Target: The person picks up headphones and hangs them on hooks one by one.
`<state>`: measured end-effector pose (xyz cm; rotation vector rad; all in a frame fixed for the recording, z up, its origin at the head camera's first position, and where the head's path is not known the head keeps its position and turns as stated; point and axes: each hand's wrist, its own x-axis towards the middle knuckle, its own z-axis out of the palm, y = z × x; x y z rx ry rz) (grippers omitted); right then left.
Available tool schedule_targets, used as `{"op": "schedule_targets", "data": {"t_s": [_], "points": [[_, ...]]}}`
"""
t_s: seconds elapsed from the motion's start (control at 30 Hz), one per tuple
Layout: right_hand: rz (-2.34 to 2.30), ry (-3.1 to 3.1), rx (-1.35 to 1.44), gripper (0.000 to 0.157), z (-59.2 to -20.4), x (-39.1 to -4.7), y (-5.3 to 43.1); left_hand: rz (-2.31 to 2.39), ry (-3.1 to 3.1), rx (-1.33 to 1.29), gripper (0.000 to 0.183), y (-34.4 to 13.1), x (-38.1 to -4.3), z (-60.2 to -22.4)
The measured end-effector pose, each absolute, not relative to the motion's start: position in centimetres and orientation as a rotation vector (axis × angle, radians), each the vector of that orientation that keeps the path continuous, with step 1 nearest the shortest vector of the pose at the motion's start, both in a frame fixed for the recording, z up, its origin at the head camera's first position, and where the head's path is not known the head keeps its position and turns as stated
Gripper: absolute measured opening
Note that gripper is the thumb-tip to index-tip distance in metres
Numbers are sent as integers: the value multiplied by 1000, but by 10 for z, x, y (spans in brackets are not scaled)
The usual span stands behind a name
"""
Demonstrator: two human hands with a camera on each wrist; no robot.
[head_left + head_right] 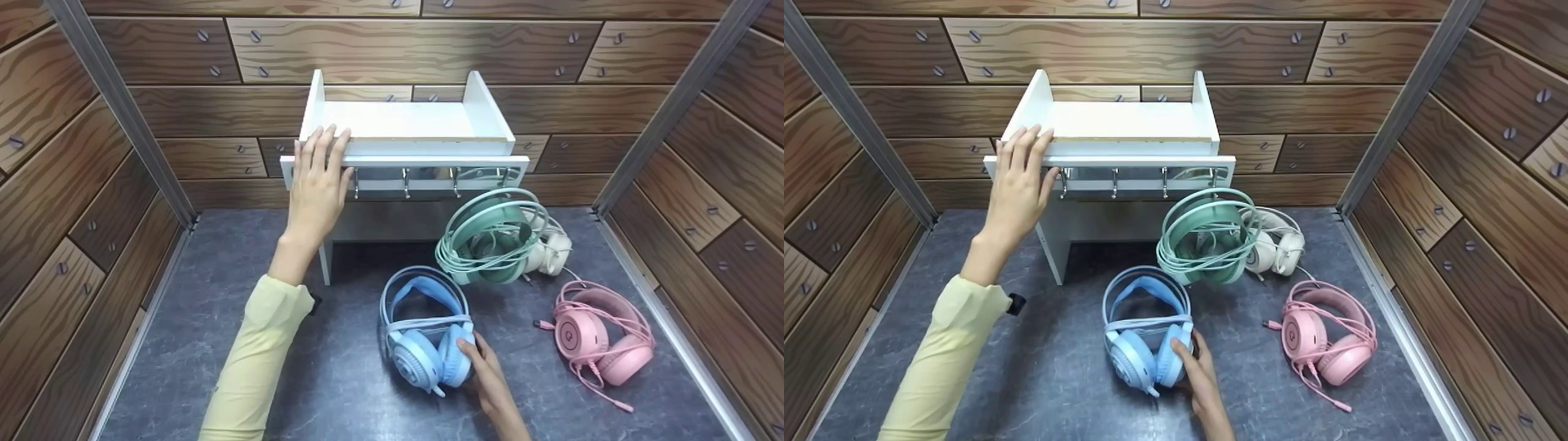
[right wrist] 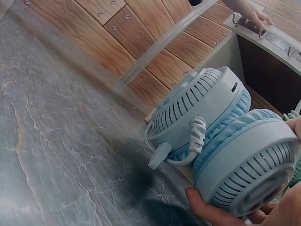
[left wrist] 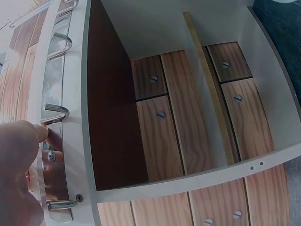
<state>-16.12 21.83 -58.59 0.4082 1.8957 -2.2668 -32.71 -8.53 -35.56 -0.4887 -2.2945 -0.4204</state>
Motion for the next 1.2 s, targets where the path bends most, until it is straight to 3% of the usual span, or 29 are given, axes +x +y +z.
{"op": "schedule_targets", "data": {"t_s": [0.4, 1.2], "points": [[-2207, 1938, 396, 86, -582, -157, 211, -427, -2286, -493, 53, -85, -328, -356], [-2207, 2232, 191, 78, -572, -144, 200, -413, -2308, -477, 54, -85, -327, -355]]}}
